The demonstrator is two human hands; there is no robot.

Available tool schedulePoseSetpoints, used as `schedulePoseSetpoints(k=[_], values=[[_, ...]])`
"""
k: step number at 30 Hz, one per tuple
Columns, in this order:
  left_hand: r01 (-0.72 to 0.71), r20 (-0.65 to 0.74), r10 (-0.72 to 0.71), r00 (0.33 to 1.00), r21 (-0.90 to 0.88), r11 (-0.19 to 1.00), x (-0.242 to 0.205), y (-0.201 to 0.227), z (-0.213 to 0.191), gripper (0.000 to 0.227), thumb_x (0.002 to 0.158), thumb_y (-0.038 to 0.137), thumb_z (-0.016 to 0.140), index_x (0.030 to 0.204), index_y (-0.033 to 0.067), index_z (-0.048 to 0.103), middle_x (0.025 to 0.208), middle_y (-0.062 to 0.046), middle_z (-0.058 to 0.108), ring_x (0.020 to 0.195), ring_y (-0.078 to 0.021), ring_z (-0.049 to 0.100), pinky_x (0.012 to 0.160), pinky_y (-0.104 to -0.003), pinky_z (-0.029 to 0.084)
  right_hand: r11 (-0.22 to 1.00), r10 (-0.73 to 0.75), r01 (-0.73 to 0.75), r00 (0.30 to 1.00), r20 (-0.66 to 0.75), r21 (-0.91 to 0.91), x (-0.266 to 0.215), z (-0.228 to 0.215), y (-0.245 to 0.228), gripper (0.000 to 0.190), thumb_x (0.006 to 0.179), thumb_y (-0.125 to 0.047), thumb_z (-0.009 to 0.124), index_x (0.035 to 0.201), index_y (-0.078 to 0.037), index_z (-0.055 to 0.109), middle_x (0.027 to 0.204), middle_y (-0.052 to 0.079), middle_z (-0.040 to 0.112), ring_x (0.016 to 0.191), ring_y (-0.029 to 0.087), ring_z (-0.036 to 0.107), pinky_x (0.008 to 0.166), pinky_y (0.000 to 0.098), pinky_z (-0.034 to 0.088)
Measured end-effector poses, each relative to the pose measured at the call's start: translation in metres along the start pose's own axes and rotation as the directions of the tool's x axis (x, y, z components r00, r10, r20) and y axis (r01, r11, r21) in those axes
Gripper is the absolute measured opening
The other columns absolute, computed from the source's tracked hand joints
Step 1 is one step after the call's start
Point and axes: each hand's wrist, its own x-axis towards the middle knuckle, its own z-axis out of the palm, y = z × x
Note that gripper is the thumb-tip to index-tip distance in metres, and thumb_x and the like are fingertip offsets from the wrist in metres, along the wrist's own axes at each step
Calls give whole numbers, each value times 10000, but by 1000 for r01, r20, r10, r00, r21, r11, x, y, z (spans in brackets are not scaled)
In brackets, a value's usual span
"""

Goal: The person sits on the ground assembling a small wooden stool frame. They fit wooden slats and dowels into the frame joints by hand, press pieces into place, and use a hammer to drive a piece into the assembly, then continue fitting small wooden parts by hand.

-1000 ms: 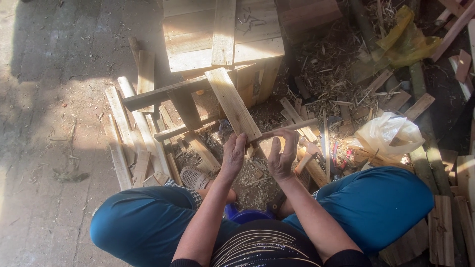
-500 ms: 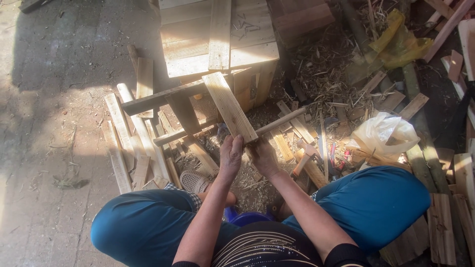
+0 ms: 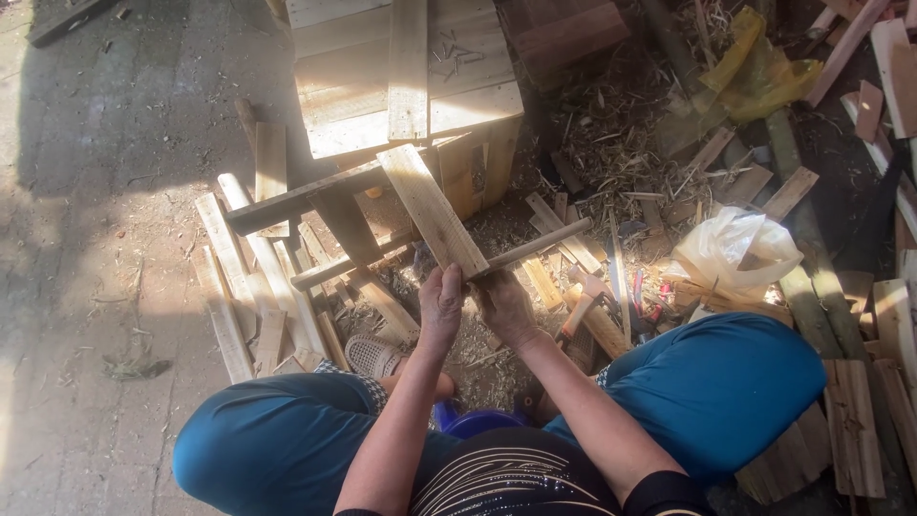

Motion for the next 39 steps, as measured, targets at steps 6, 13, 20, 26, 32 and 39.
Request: schedulePoseSetpoints(k=[6,13,20,26,32,39], values=[[19,-10,-19,1000,-53,998,6,-7,2,447,933,433,680,995,-10,692,922,-195,636,955,-267,637,869,-448,590,998,-9,11,999,-33,57,-1,15,20,129,947,-166,620,957,-154,748,920,152,678,935,388,672,768,458,572],[-4,-1,4,1000,-53,999,7,-12,3,465,934,484,673,1110,60,744,906,-137,666,879,-227,633,769,-406,599,991,77,-69,995,-62,111,-2,5,0,76,948,-178,640,951,-153,711,872,107,671,843,347,686,702,444,587],[-66,-14,65,998,-97,993,2,1,9,372,955,434,650,938,71,726,729,-128,625,669,-206,650,539,-296,559,964,239,-239,971,10,115,-7,19,16,122,916,-254,707,940,-135,717,856,123,685,812,341,712,661,463,598],[-52,-24,49,999,-141,989,-12,17,15,367,975,410,629,873,61,684,673,-129,585,600,-214,624,489,-287,522,936,342,-350,931,126,47,2,4,-9,173,950,-231,646,955,-90,746,878,186,713,875,420,713,689,523,591],[-118,-66,110,992,-139,983,-12,22,19,355,968,404,632,829,78,649,615,-124,560,535,-200,582,456,-268,473,944,324,-328,942,88,28,0,23,11,191,950,-257,650,981,-83,724,916,186,727,850,432,724,660,549,596],[-137,-72,128,989,-140,981,-11,23,16,346,963,396,626,808,87,645,590,-126,559,506,-199,585,449,-268,466,913,360,-369,929,80,173,2,6,-3,221,886,-221,753,994,-57,653,967,229,701,913,490,699,647,582,592]])
